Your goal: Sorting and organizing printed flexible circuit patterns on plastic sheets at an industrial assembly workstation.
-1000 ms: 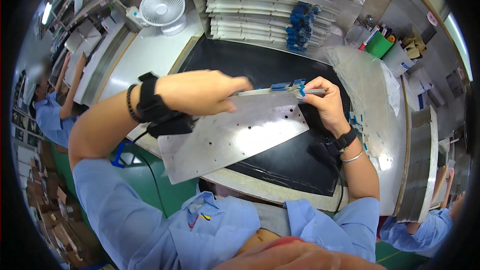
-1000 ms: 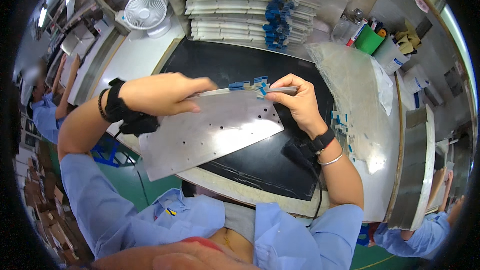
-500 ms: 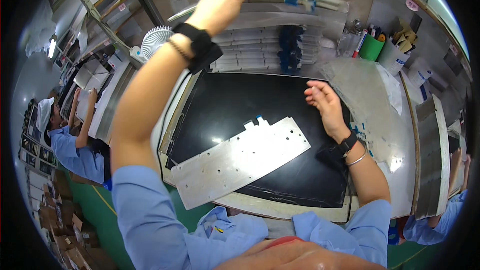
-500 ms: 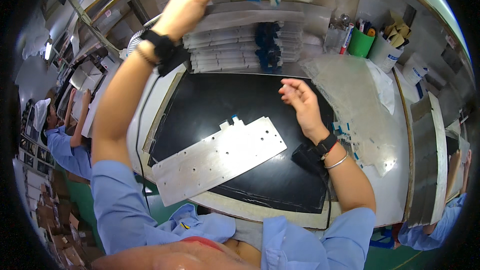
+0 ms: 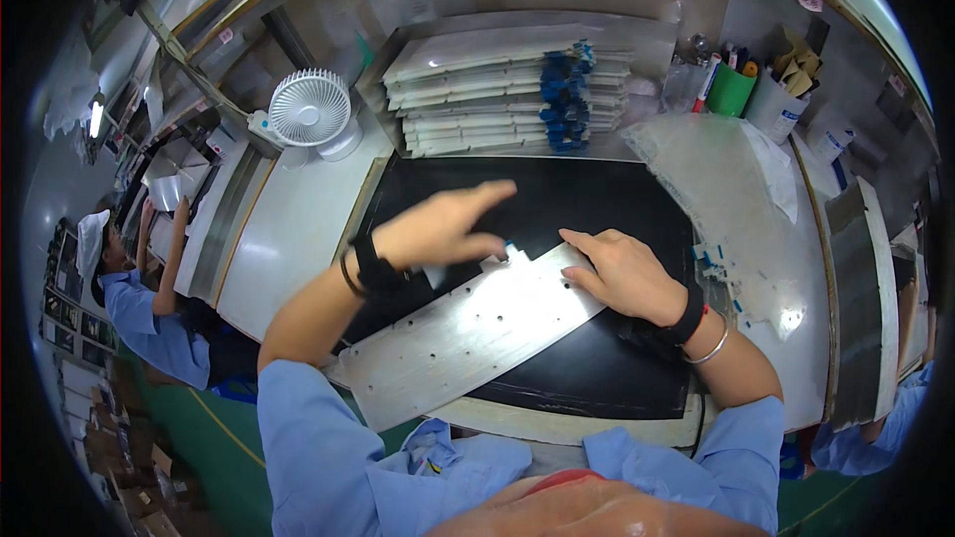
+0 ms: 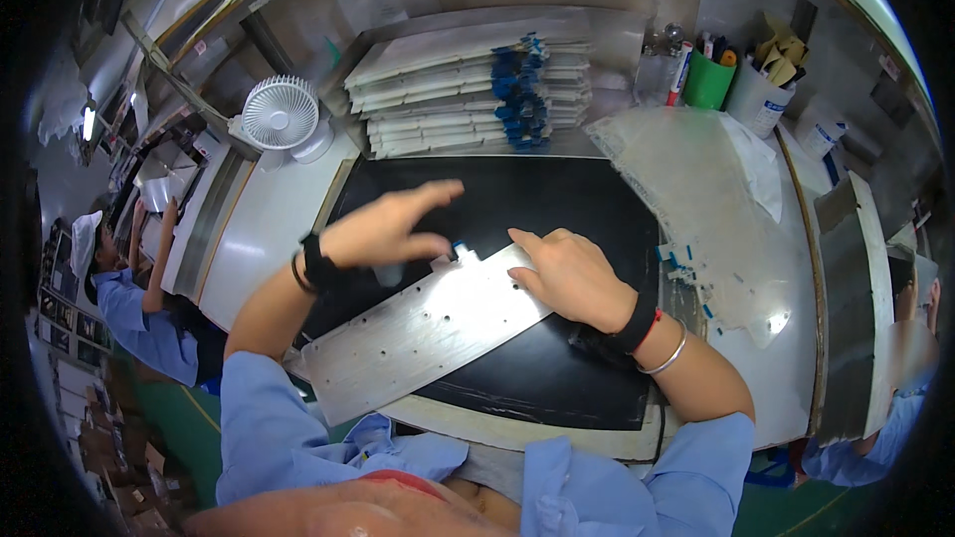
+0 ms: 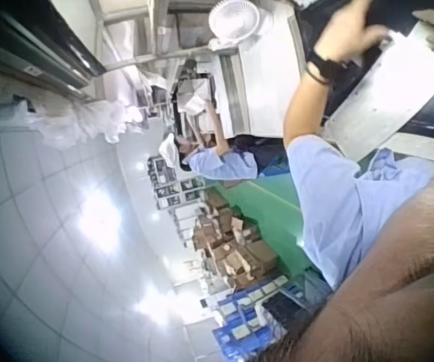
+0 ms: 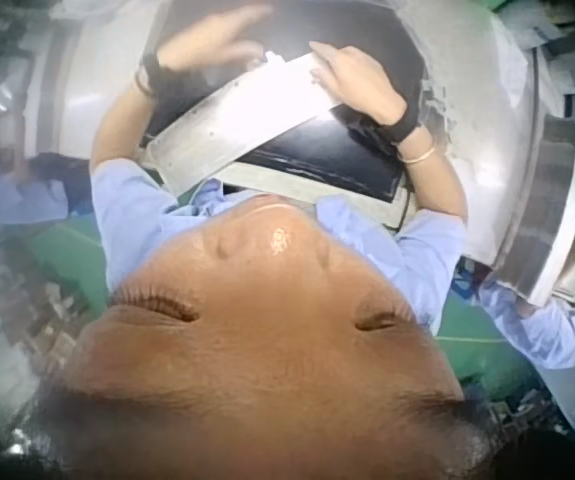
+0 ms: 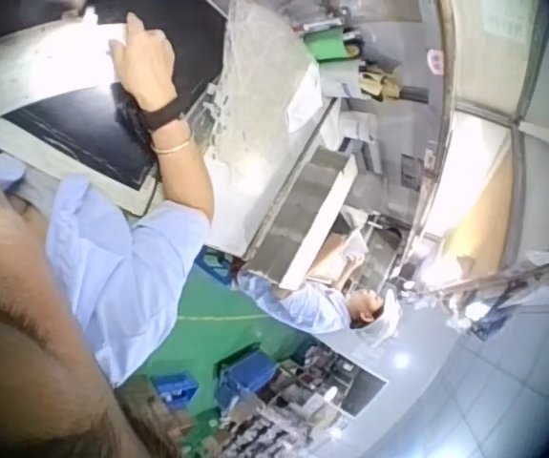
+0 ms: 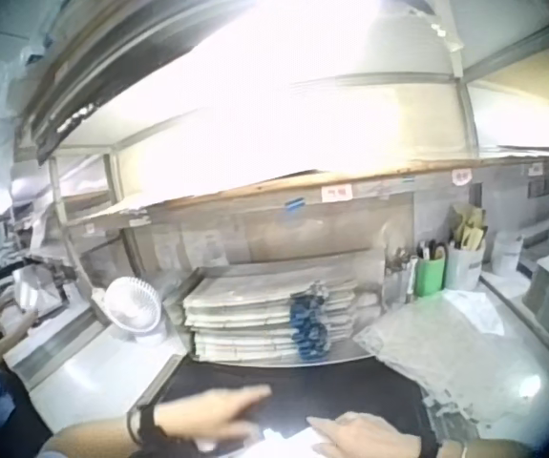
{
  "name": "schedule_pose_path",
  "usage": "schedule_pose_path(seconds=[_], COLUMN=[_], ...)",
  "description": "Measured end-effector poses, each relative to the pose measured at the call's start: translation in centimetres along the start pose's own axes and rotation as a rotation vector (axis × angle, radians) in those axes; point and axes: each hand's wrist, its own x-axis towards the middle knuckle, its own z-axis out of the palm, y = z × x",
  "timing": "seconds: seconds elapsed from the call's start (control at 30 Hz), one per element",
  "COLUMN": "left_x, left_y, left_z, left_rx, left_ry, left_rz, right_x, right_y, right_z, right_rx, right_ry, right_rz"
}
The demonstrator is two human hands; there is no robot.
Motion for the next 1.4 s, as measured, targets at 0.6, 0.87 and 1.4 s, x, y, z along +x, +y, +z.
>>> schedule_pose_path(seconds=[0.6, 0.87, 1.4], left_x=[-2.9, -3.0, -3.8], left_y=[-3.3, -3.1, -2.8], left_z=[4.8, 5.0, 5.4], left_rx=[-0.191, -0.207, -0.149], left_ry=[0.051, 0.049, 0.074], left_rz=[0.105, 0.103, 0.075], right_x=[16.3, 10.2, 3.3], right_y=[3.4, 3.2, -0.1], right_z=[-11.9, -6.3, -2.2], right_rx=[0.083, -0.305, 1.064], right_ry=[0.651, 0.155, -0.167], right_rz=[-0.049, 0.125, 0.759])
